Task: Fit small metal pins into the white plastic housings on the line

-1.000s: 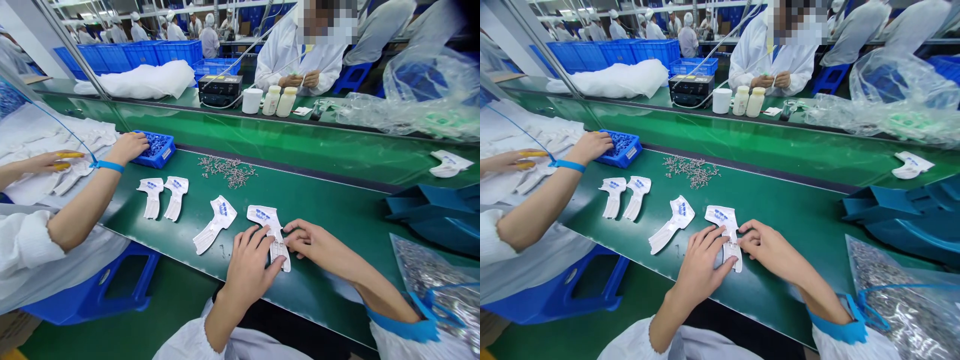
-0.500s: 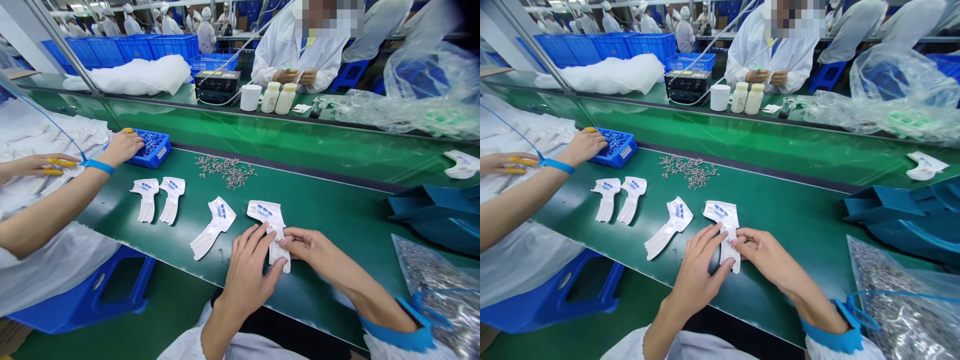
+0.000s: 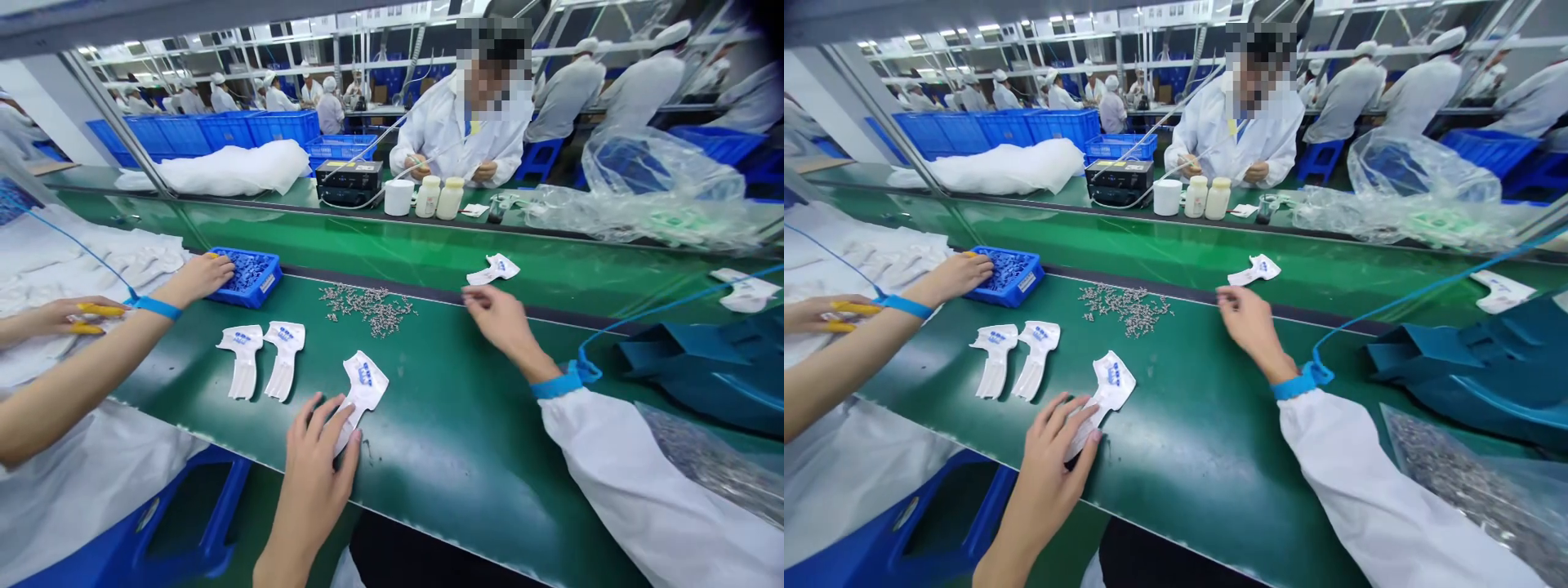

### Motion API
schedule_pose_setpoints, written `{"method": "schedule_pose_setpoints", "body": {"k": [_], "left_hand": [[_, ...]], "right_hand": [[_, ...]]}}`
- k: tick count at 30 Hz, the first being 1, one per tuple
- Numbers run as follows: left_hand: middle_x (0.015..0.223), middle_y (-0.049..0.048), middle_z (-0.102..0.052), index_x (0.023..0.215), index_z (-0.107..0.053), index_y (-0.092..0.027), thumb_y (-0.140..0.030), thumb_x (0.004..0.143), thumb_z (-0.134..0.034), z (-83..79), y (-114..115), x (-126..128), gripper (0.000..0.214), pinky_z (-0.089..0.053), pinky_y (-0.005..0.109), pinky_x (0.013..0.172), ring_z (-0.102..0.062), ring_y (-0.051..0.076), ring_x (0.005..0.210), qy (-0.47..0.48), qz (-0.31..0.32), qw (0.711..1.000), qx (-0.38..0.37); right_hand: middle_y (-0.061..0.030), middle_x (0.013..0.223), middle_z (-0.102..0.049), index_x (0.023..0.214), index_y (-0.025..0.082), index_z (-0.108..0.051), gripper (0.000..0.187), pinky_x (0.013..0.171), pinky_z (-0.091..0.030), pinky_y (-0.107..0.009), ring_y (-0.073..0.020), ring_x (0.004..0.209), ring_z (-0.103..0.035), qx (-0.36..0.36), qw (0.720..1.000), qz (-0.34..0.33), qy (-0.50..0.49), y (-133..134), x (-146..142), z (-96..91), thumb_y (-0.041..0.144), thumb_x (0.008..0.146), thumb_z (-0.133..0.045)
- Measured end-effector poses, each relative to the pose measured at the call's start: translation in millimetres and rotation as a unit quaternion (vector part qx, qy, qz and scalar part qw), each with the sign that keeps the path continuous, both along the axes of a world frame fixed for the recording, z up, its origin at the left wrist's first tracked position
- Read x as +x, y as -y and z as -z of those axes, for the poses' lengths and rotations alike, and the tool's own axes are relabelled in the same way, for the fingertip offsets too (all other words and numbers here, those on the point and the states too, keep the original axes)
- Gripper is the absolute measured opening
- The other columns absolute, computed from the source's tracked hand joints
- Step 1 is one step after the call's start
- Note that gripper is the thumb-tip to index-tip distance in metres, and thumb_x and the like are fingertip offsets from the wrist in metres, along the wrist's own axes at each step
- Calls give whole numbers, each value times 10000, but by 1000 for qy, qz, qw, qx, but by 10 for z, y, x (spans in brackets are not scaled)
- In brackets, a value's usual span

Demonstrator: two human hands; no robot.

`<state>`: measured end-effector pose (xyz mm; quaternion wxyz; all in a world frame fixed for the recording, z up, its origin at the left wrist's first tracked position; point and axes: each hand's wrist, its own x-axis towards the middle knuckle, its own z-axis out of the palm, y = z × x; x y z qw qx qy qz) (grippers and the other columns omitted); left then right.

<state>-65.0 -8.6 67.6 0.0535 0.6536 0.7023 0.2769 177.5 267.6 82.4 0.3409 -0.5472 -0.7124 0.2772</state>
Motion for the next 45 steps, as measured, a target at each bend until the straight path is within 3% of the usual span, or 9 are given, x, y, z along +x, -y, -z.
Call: {"method": "schedule_pose_setpoints", "body": {"k": [3,7,13,17,20,23,26,32,45], "left_hand": [[1339,79,-555,1297,-556,-276,-265,964,-520,6,37,162,335,-443,534,1023,-431,319,1301,15,17,1000,-18],[1362,88,-523,1353,-515,-275,-281,957,-529,-80,47,461,397,-440,541,1031,-374,333,1333,24,80,994,-67],[1394,88,-494,1373,-481,-256,-284,930,-568,-132,-7,753,452,-422,561,1056,-331,344,1355,60,157,979,-117],[1383,83,-503,1303,-535,-241,-255,939,-559,-142,-169,727,365,-396,522,1093,-334,310,1363,63,186,978,-70],[1402,84,-493,1287,-543,-234,-241,950,-539,-159,-311,656,338,-362,505,1123,-311,293,1395,50,168,984,-26],[1467,94,-447,1356,-489,-224,-324,923,-600,-152,-388,647,458,-339,517,1139,-242,312,1449,31,189,981,-31],[1535,109,-381,1409,-440,-216,-486,868,-662,-117,-399,711,644,-311,558,1147,-196,342,1477,2,221,973,-70],[1547,113,-377,1425,-441,-216,-560,856,-645,-77,-398,779,695,-287,560,1156,-209,338,1481,-31,209,973,-93],[1540,115,-389,1431,-434,-218,-584,869,-610,-61,-391,766,693,-279,559,1161,-209,338,1483,-25,212,973,-88]], "right_hand": [[-96,1120,-696,1074,199,-705,230,964,-472,-382,-245,994,-646,26,992,-96,81,187,-344,98,266,861,-648],[-142,1077,-679,980,151,-702,144,934,-448,-366,-267,1031,-615,35,977,-126,170,160,-625,143,225,897,-610],[-151,967,-717,949,128,-697,144,817,-451,-345,-290,951,-646,1,960,-127,251,197,-334,-16,122,889,-566],[-66,870,-739,865,182,-692,138,721,-462,-284,-226,832,-675,-46,958,-140,244,643,21,-192,165,901,-559],[-12,864,-731,870,221,-663,147,683,-470,-250,-178,786,-668,-130,968,-162,138,1128,193,-297,270,930,-539],[3,803,-700,883,235,-638,182,648,-461,-255,-173,738,-639,-221,958,-179,44,1566,243,-320,356,941,-515],[9,786,-662,895,240,-624,181,632,-437,-268,-167,700,-602,-254,949,-184,32,1820,219,-254,356,948,-495],[3,803,-589,897,240,-602,206,653,-401,-295,-173,714,-550,-225,959,-160,65,1888,166,-80,367,970,-458],[14,776,-565,923,248,-551,201,658,-387,-305,-182,716,-530,-221,963,-146,37,1940,150,-1,391,993,-428]]}}
